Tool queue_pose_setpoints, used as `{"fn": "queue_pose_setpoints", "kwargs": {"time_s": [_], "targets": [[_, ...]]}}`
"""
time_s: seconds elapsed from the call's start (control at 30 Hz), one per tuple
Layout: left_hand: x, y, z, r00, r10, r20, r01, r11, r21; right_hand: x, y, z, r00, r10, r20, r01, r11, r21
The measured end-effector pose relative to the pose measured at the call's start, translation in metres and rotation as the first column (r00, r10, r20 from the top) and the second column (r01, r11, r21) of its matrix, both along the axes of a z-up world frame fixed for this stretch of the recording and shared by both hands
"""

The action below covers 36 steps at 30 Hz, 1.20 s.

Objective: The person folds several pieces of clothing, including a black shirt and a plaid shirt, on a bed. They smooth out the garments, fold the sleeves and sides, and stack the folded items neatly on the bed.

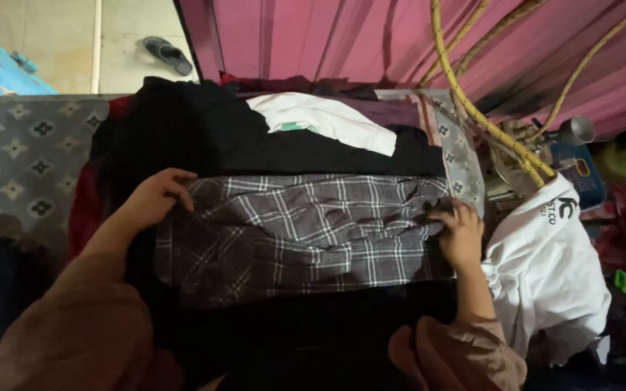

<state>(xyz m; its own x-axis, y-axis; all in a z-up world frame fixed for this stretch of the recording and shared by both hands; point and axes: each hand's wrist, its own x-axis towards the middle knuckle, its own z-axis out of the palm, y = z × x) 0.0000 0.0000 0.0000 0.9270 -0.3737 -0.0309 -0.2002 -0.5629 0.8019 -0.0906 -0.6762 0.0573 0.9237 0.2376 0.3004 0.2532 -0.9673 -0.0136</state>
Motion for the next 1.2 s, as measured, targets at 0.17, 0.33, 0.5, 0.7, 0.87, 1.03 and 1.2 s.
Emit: {"fn": "queue_pose_setpoints", "kwargs": {"time_s": [0.17, 0.33, 0.5, 0.7, 0.87, 1.03, 1.2], "targets": [[-0.005, -0.008, 0.006, 0.945, 0.209, -0.253, -0.292, 0.886, -0.360, 0.001, -0.032, -0.014, 0.995, 0.010, -0.096, 0.016, 0.964, 0.265], [-0.012, -0.040, 0.011, 0.826, 0.560, -0.060, -0.541, 0.818, 0.194, 0.009, 0.030, -0.031, 0.826, -0.184, -0.533, 0.542, 0.520, 0.660], [-0.024, -0.044, 0.026, 0.848, 0.529, 0.036, -0.528, 0.839, 0.129, -0.002, 0.059, -0.036, 0.953, -0.291, -0.087, 0.303, 0.924, 0.235], [-0.043, -0.088, 0.088, 0.884, 0.197, 0.424, -0.304, 0.931, 0.200, -0.015, 0.054, -0.032, 0.917, -0.397, 0.034, 0.374, 0.885, 0.277], [-0.072, -0.120, 0.018, 0.916, -0.219, 0.336, 0.043, 0.886, 0.461, -0.030, 0.112, -0.006, 0.543, -0.024, -0.839, 0.814, 0.260, 0.520], [-0.115, -0.116, 0.032, 0.895, -0.204, 0.397, 0.007, 0.896, 0.444, -0.031, 0.149, -0.016, 0.559, 0.163, -0.813, 0.829, -0.119, 0.547], [-0.151, -0.103, 0.029, 0.918, -0.297, 0.263, 0.084, 0.793, 0.603, -0.032, 0.130, -0.090, 0.866, 0.201, -0.457, 0.480, -0.587, 0.652]]}}
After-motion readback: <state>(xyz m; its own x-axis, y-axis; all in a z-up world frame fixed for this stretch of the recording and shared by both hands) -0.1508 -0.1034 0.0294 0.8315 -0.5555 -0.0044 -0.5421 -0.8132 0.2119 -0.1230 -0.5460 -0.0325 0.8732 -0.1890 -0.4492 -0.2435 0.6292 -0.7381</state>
